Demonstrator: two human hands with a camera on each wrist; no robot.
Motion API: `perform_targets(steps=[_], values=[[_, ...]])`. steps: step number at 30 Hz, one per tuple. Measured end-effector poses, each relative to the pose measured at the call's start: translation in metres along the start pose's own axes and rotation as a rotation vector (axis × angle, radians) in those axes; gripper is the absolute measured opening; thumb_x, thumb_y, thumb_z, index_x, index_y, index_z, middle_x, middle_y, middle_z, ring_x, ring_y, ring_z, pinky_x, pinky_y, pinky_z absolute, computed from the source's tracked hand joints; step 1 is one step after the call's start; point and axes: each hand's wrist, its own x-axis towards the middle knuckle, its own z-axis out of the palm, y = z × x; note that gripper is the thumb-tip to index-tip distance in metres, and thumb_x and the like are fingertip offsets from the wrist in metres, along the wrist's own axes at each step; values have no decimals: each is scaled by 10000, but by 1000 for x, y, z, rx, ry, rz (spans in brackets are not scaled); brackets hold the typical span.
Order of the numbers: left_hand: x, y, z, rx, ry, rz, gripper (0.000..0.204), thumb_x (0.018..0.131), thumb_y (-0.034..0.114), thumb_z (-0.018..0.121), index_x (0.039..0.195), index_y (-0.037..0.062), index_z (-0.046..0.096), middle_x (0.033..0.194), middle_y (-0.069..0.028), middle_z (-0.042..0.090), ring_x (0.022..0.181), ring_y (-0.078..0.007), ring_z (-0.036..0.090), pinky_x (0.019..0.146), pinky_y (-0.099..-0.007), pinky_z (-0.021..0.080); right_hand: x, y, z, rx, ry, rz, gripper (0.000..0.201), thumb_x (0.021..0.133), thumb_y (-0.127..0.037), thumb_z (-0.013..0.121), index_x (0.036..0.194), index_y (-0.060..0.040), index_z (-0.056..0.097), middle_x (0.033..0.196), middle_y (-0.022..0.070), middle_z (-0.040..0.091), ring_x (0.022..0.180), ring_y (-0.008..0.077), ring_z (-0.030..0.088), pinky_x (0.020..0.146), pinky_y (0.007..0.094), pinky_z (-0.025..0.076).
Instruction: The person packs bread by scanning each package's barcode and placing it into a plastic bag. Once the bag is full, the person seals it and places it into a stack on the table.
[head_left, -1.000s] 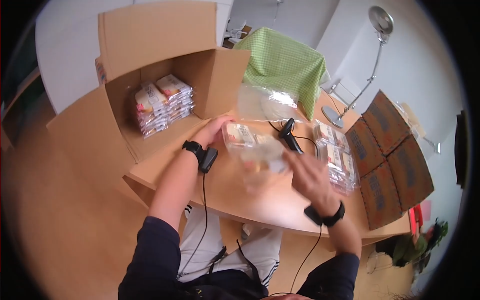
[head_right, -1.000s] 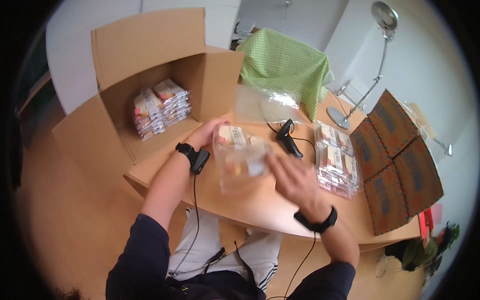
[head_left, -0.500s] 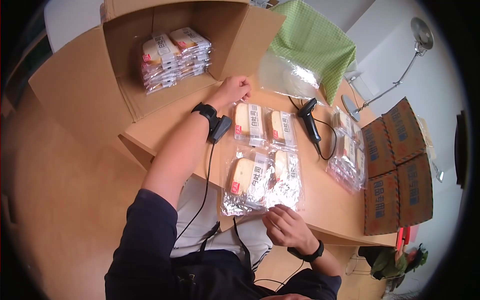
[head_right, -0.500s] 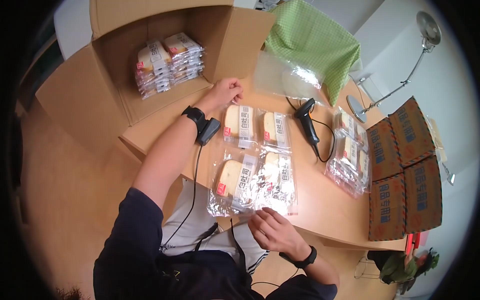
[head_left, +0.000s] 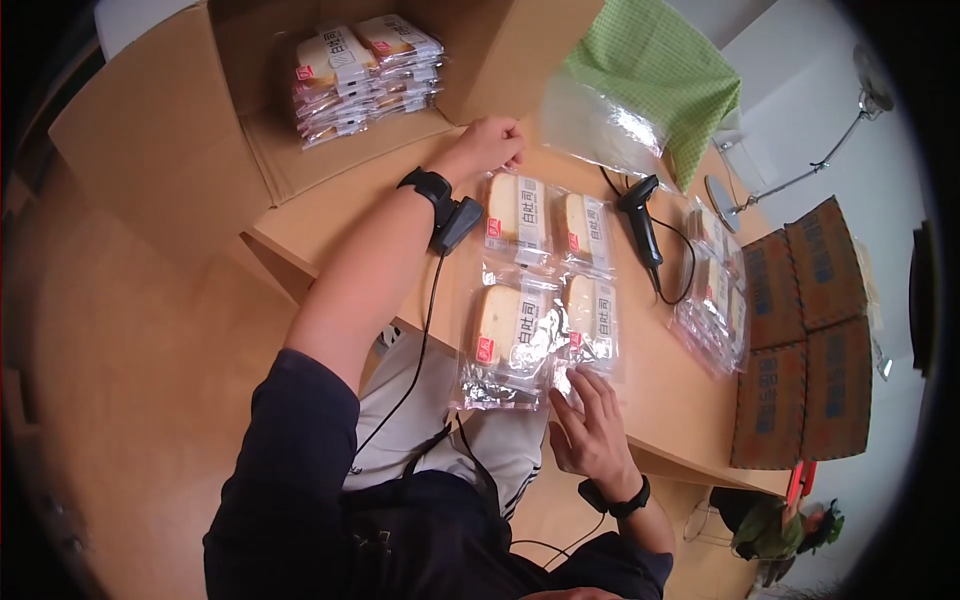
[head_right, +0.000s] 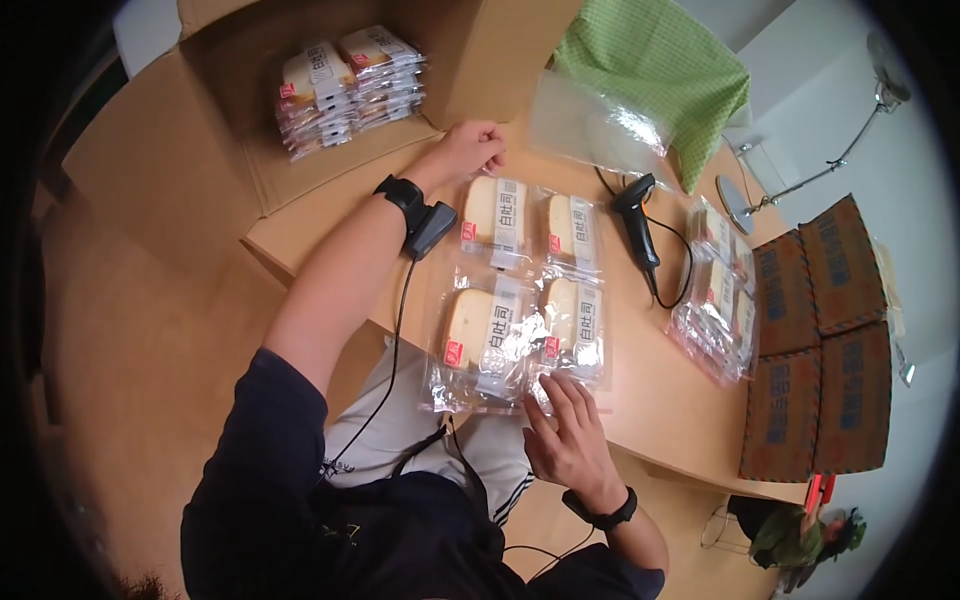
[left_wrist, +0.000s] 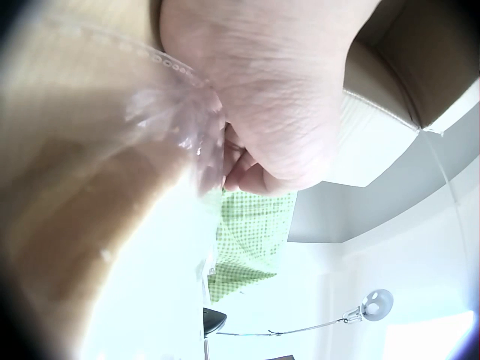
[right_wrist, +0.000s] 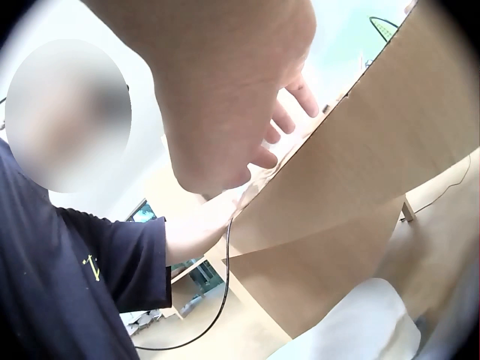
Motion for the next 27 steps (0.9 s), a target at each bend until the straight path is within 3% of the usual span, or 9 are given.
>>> perform_targets(steps=[5,10,14,21,27], values=[[2,-4,2,-32,16,-41,157,899,108,567,832,-21,624,738,-100,691,618,-127,662,569,-276,541,17,-1,-5,4,-52,-42,488,751,-162,717,1193,15,607,1448,248,402,1327,459,402,1086,587,325],[-5,7,3,-8,31,-40,157,897,106,560,824,-19,621,738,-97,694,620,-130,662,568,-277,537,16,6,4,-41,-153,-272,440,748,-243,741,1094,20,677,1481,183,393,1378,431,351,1130,606,265],[-5,9,1,36,5,-62,133,917,94,577,870,-22,621,775,-89,676,662,-120,649,599,-262,550,26,0,-1,-51,-193,-206,449,750,-283,739,1087,10,691,1492,169,384,1386,417,346,1144,614,232],[-8,14,2,48,35,-62,137,913,108,576,888,-14,632,786,-95,685,670,-129,664,604,-262,554,48,-8,-9,-131,-191,-280,428,755,-323,734,1033,0,698,1508,184,354,1388,410,339,1147,618,212],[-5,10,1,181,67,37,139,872,99,579,856,-18,652,756,-89,707,662,-135,682,605,-281,549,73,-26,-10,-196,-108,-175,377,783,-340,696,965,-10,698,1490,217,355,1362,386,382,1105,588,279]])
